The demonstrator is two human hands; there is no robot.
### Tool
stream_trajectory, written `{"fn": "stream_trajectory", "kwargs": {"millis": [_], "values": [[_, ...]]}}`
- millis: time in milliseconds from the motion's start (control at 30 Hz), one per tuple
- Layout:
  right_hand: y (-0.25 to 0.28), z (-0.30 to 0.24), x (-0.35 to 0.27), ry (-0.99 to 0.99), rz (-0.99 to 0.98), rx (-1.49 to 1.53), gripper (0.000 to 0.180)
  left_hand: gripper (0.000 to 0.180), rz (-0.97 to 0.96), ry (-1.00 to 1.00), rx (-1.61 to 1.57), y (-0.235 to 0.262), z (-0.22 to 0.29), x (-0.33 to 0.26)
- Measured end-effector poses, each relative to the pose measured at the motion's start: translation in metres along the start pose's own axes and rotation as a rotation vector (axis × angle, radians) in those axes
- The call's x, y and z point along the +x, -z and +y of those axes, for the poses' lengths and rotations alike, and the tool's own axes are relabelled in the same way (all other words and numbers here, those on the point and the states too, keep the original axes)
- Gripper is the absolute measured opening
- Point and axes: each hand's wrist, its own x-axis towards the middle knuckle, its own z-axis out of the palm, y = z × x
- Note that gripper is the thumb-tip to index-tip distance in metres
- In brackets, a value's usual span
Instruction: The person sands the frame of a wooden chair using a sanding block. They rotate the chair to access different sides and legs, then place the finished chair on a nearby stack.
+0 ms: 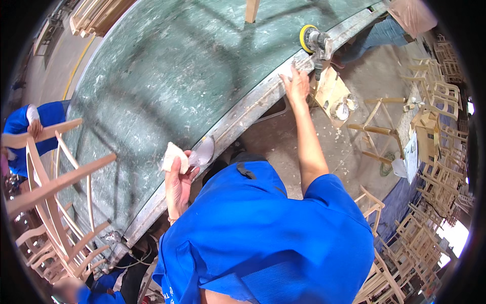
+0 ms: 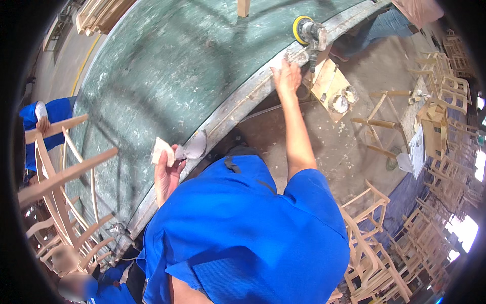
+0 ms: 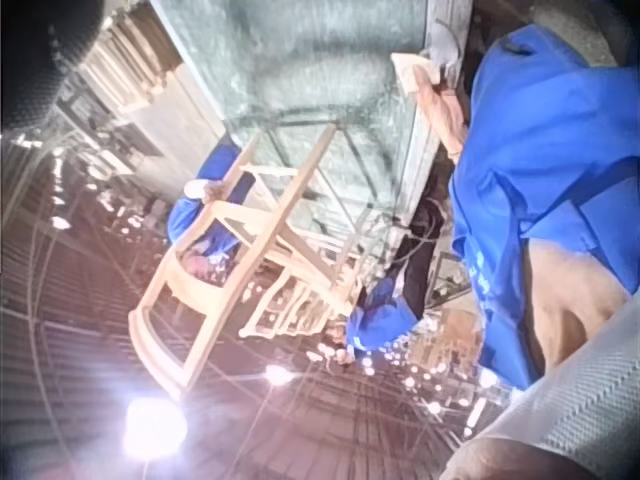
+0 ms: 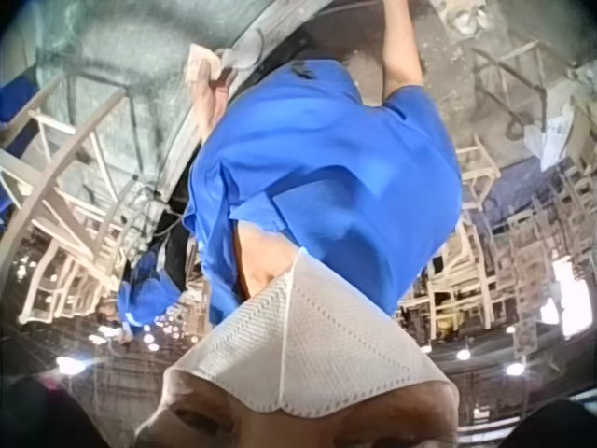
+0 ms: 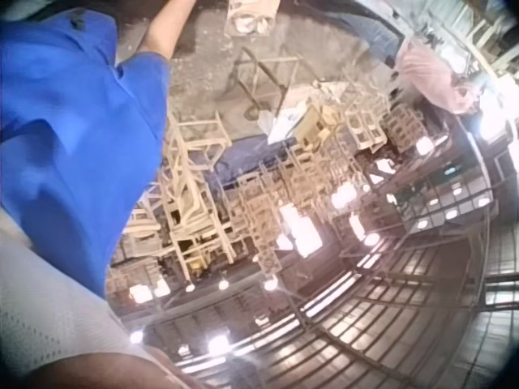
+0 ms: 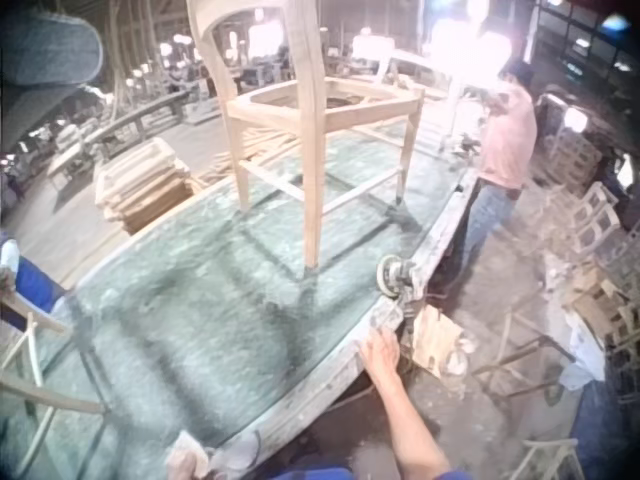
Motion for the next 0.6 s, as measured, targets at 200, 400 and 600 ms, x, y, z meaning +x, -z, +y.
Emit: {"fn": "stream_trajectory", "kwargs": {"millis": [200,400,600], "values": [[-0.02,0.031,0.016,0.12,0.068,-0.055,0.024,0.04,-0.118,-0.061,0.04,-0.006,0.004,0.006],[0.004,-0.079,-0.033,-0.032,-0.47,1.073,0.025,0.044,0.093,-0.216,0.179,-0.014,0.006,0.018],[0.095,-0.207,-0.124,-0.015,-1.244,1.391,0.026,0.038,0.18,-0.346,0.384,-0.026,0.011,0.016]]}}
